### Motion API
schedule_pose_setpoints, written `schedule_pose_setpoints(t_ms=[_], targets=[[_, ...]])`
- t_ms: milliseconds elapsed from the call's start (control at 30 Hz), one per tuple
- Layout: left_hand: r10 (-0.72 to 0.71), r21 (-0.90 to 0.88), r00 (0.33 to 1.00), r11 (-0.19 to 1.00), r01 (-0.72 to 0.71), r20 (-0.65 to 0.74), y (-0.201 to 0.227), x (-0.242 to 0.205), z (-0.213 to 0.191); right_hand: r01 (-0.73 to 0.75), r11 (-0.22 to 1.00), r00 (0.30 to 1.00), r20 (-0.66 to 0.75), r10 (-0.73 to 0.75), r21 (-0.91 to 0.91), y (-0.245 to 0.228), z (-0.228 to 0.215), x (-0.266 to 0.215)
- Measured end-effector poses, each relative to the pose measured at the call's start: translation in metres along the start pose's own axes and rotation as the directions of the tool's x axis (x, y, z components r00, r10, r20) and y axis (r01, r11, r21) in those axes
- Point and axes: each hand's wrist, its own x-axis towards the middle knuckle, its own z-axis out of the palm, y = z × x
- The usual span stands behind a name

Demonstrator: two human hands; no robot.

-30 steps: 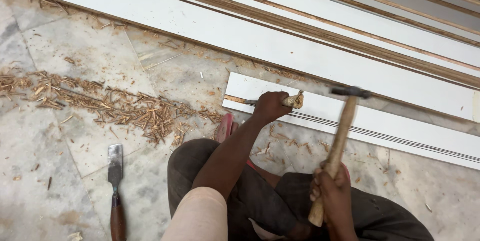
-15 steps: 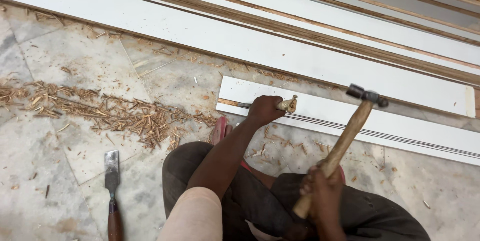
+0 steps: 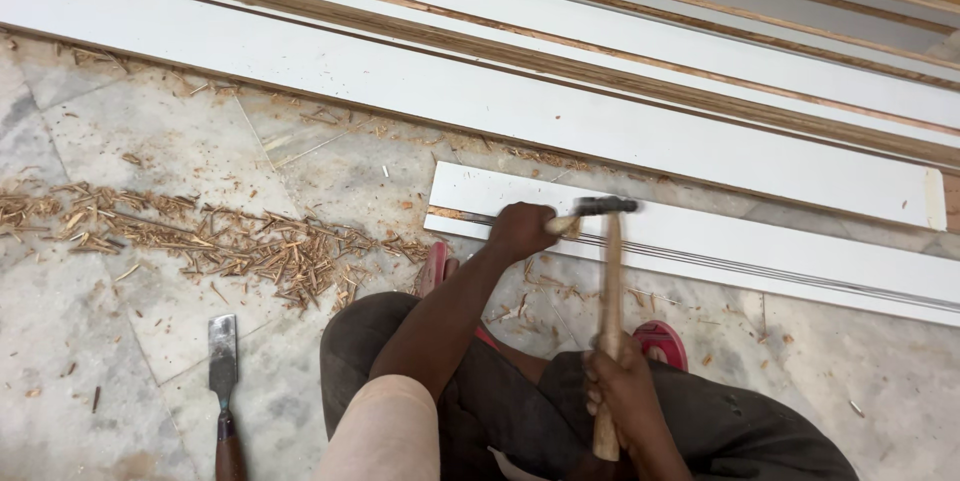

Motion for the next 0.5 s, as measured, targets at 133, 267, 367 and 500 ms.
schedule_pose_setpoints(t_ms=[133,267,367,500], targets=[[0.048,0.047,0.995,0.998,-0.044,-0.086,-0.014,-0.002,-0.011,0.082,0.996,0.997,0.004,-0.082,0.024,-0.008,-0.01,-0.001],[0.052,0.033,0.991,0.998,-0.049,-0.124,-0.01,-0.003,-0.011,0.25,0.959,0.965,-0.119,-0.234,0.137,-0.015,-0.026,-0.009],[0.021,-0.023,0.995,0.999,-0.023,-0.096,0.003,-0.002,-0.01,0.299,0.936,0.946,-0.187,-0.265,0.186,-0.02,-0.04,-0.013],[0.024,-0.034,0.994,0.999,-0.028,-0.103,0.012,-0.003,-0.014,0.348,0.924,0.926,-0.208,-0.314,0.159,-0.029,-0.06,-0.019]])
